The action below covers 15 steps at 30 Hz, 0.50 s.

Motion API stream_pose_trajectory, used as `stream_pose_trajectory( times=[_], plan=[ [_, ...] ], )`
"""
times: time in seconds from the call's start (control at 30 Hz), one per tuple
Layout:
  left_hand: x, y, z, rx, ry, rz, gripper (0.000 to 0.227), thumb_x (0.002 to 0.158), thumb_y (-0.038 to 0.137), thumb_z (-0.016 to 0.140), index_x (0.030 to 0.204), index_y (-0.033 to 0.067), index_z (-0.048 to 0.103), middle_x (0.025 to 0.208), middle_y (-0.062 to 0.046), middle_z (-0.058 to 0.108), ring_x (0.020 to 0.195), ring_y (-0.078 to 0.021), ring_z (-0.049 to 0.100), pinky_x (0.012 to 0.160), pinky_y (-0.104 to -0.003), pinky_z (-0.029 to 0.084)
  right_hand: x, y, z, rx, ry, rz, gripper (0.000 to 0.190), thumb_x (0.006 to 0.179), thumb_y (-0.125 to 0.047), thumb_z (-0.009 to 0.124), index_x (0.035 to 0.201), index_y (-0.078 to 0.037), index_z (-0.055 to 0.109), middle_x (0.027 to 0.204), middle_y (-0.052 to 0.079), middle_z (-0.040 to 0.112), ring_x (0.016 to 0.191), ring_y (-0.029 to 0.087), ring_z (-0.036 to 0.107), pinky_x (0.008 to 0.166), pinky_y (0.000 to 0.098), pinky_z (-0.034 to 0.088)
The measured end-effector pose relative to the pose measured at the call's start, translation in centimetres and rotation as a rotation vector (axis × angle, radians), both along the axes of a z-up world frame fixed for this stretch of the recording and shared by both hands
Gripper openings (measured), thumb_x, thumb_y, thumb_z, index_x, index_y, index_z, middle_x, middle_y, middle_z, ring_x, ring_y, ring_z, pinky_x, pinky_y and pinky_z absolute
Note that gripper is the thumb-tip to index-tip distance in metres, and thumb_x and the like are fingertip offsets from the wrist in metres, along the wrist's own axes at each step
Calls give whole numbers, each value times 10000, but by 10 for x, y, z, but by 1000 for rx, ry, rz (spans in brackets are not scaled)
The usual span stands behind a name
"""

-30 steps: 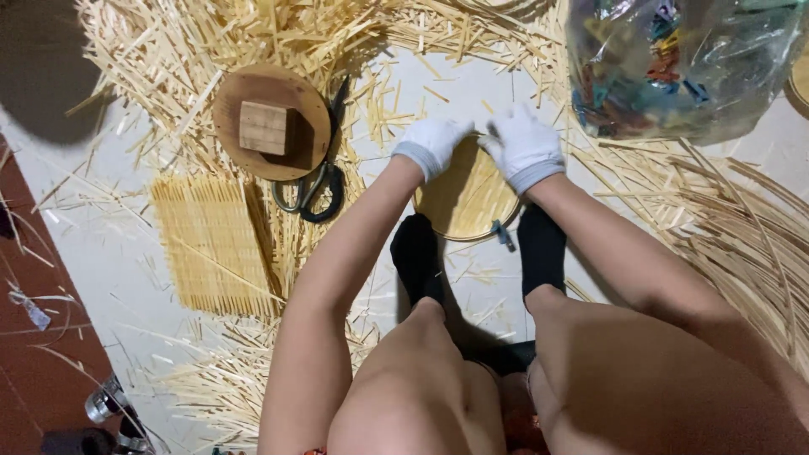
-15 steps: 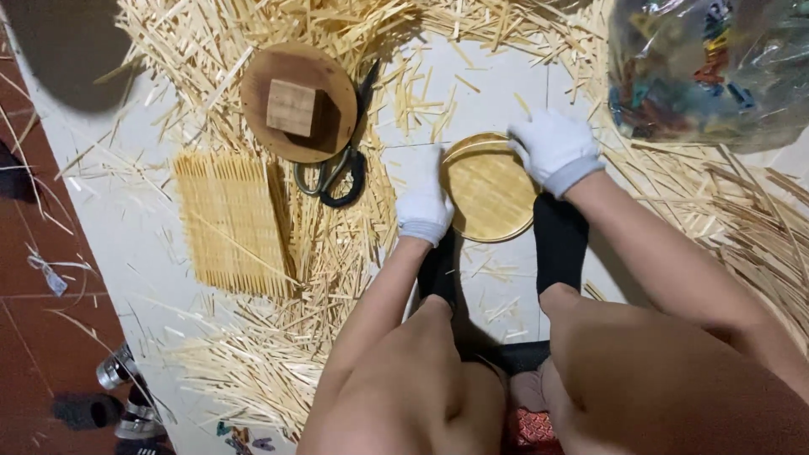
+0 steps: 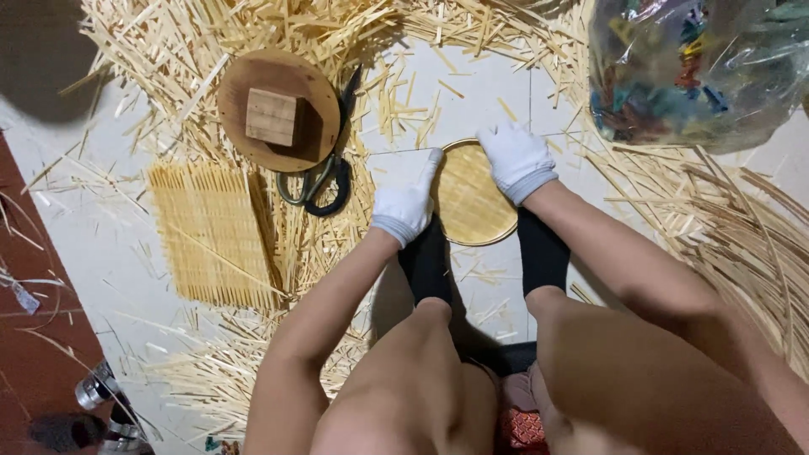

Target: Weaving and trimming small bamboo mats and circular bases on the floor.

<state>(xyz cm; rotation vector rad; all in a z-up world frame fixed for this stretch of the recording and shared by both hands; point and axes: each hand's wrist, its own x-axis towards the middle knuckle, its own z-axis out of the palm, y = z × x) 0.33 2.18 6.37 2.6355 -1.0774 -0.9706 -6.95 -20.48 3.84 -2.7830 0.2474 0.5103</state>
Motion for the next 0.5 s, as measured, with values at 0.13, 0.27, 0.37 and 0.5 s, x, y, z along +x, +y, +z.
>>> stream_pose_trajectory(
  times=[0.13,0.27,0.37,0.5],
  plan=[
    [18,-12,9,-91,-41,-75,778,870,169,598,1588,229,305,1157,-261,669,947,-460,681,751,-556,547,-2,-2,-4,14,-20,-17,316,875,-101,601,1191,-106,611,1129,199,614,956,395,659,761,505,568],
    [29,-38,-34,-182,-57,-102,432,950,205,617,1352,148,469,1090,-227,669,935,-444,678,756,-536,542,-7,-2,0,39,-55,-29,265,895,-115,611,1157,-138,633,1107,183,620,983,394,662,781,510,564],
    [33,-56,-53,-178,-63,-150,404,883,109,593,1280,137,526,1083,-207,671,929,-426,682,747,-526,543,-7,-8,13,46,-117,-95,230,900,-203,656,1113,-117,650,1069,189,635,969,399,667,748,518,557],
    [30,-49,-51,-174,-81,-155,429,819,39,581,1235,140,564,1066,-193,677,906,-420,680,728,-527,537,-12,-14,29,21,9,-195,264,947,-370,682,1029,-120,706,973,136,708,917,374,691,761,529,547]
  ],
)
